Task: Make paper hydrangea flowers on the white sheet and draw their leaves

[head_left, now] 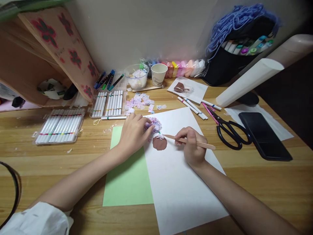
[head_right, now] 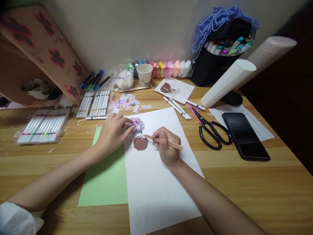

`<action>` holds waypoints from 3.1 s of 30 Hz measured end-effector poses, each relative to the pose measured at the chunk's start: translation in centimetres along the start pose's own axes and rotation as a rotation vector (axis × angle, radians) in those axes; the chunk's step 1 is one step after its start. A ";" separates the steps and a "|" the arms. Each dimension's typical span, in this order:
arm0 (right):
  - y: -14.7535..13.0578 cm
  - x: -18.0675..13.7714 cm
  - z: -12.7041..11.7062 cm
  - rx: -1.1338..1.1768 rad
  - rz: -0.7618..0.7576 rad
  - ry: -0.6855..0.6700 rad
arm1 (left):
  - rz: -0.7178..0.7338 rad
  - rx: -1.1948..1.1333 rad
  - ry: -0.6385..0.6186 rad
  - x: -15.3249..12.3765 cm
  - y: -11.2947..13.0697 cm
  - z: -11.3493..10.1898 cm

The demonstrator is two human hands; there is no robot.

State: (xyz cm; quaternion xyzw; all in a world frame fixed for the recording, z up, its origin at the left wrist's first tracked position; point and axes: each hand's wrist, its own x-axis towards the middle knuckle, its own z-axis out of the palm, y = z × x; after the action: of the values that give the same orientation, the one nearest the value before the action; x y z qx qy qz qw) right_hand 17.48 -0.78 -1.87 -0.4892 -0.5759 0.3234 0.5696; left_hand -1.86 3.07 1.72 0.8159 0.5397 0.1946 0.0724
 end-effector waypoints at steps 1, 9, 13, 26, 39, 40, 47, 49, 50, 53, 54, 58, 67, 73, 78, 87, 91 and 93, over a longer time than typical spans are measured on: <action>0.0 0.0 0.0 0.005 0.000 -0.001 | -0.010 -0.007 -0.014 0.3 0.1 0.2; 0.1 0.0 -0.1 0.035 0.005 0.001 | 0.051 -0.049 -0.011 1.1 0.2 0.3; 0.0 0.1 -0.1 0.024 0.015 0.008 | 0.024 -0.202 -0.045 0.4 0.1 -0.8; 0.0 -0.1 0.0 0.075 0.057 -0.120 | 0.126 -0.062 -0.115 -0.3 0.5 1.3; -2.0 3.6 -0.2 -0.029 -0.097 -0.085 | 0.249 0.061 -0.018 -0.4 0.2 2.0; -2.0 3.9 0.1 -0.033 -0.108 -0.110 | 0.253 0.061 -0.011 -0.4 0.2 2.0; -1.6 4.4 2.2 -0.064 -0.111 -0.189 | 0.264 0.046 0.005 -0.3 -0.2 2.4; -1.6 4.4 2.3 -0.091 -0.137 -0.216 | 0.266 0.042 -0.003 -0.4 -0.3 2.5; -1.7 4.5 2.3 -0.107 -0.157 -0.229 | 0.267 0.041 -0.006 -0.4 -0.3 2.5; -1.9 4.8 2.4 -0.161 -0.210 -0.287 | 0.270 0.037 -0.001 -0.4 -0.4 2.5; -1.9 4.8 2.4 -0.177 -0.219 -0.309 | 0.273 0.035 0.004 -0.4 -0.4 2.5; -2.1 5.0 2.4 -0.212 -0.228 -0.342 | 0.292 0.027 0.027 -0.4 -0.4 2.6; -2.3 5.0 2.5 -0.236 -0.219 -0.349 | 0.291 0.024 0.070 -0.4 -0.4 2.6; -2.6 5.4 2.8 -0.306 -0.236 -0.419 | 0.180 0.038 0.100 -1.6 0.4 0.9; -2.7 5.7 3.1 -0.356 -0.138 -0.403 | 0.119 0.000 -0.053 -3.3 0.9 0.9; -2.3 4.7 1.9 -0.187 -0.144 -0.227 | 0.076 0.020 -0.209 -3.2 1.2 1.0; -2.1 4.8 2.1 -0.189 -0.161 -0.238 | 0.085 0.021 -0.194 -3.3 1.2 1.0; -2.1 4.9 2.2 -0.197 -0.169 -0.239 | 0.084 0.018 -0.195 -3.3 1.2 1.0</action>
State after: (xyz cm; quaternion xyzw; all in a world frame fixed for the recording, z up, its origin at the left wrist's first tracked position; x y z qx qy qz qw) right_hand 15.57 3.50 1.39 -0.4504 -0.7075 0.2723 0.4716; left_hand -1.54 -0.32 0.43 0.8534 0.4972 0.1123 0.1090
